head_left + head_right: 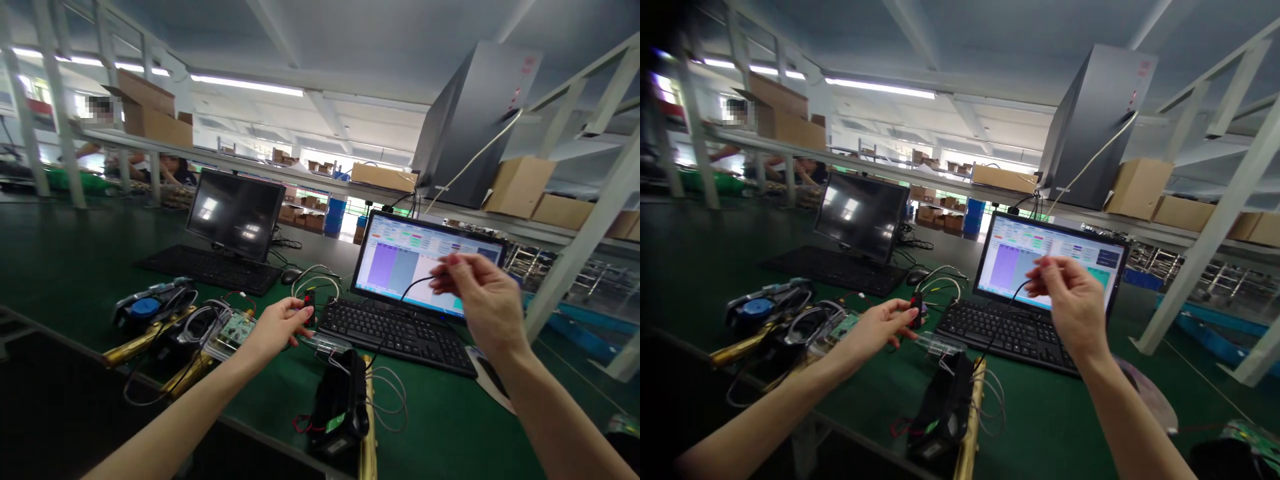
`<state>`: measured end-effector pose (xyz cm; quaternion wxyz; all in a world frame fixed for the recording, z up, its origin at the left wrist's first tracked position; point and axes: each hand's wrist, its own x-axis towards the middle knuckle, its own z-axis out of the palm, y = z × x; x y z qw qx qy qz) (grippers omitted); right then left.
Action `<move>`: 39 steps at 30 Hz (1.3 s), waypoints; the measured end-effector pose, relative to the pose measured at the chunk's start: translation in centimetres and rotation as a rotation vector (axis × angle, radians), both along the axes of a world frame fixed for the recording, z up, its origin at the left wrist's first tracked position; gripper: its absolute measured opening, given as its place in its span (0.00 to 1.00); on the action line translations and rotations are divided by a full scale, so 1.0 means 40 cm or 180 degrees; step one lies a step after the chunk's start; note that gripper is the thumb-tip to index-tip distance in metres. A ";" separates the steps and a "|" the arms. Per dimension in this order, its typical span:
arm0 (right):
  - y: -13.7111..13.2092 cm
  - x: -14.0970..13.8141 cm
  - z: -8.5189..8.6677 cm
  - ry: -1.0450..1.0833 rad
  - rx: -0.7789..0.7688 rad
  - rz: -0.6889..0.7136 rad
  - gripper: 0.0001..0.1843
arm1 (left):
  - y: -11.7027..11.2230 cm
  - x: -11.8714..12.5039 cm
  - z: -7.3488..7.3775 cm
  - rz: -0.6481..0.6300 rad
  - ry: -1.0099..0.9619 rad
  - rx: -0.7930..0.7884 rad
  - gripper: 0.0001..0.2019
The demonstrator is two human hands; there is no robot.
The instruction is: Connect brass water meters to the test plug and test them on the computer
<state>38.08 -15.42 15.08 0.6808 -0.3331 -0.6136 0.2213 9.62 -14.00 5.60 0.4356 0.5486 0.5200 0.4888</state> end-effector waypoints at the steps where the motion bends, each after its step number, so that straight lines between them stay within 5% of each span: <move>1: -0.007 -0.025 -0.019 -0.0515 -0.0326 0.0180 0.14 | -0.008 -0.001 -0.006 0.0025 -0.0013 0.0021 0.25; 5: -0.015 -0.125 -0.117 -0.1828 -0.1225 0.0632 0.13 | -0.043 -0.002 -0.035 0.0103 -0.0152 0.0088 0.23; 11: -0.011 -0.201 -0.202 -0.1799 -0.1754 0.1118 0.15 | -0.098 0.003 -0.054 0.0259 -0.0404 0.0080 0.21; 19: -0.020 -0.218 -0.243 -0.1730 -0.2060 0.1593 0.19 | -0.143 0.019 -0.063 0.0232 -0.1051 -0.0116 0.21; 32: -0.028 -0.218 -0.269 -0.1899 -0.2160 0.1815 0.18 | -0.137 0.019 -0.067 0.0021 -0.1315 -0.0076 0.23; 39: -0.039 -0.224 -0.258 -0.2272 -0.1952 0.1405 0.15 | -0.134 0.024 -0.080 -0.0017 -0.1233 -0.0041 0.24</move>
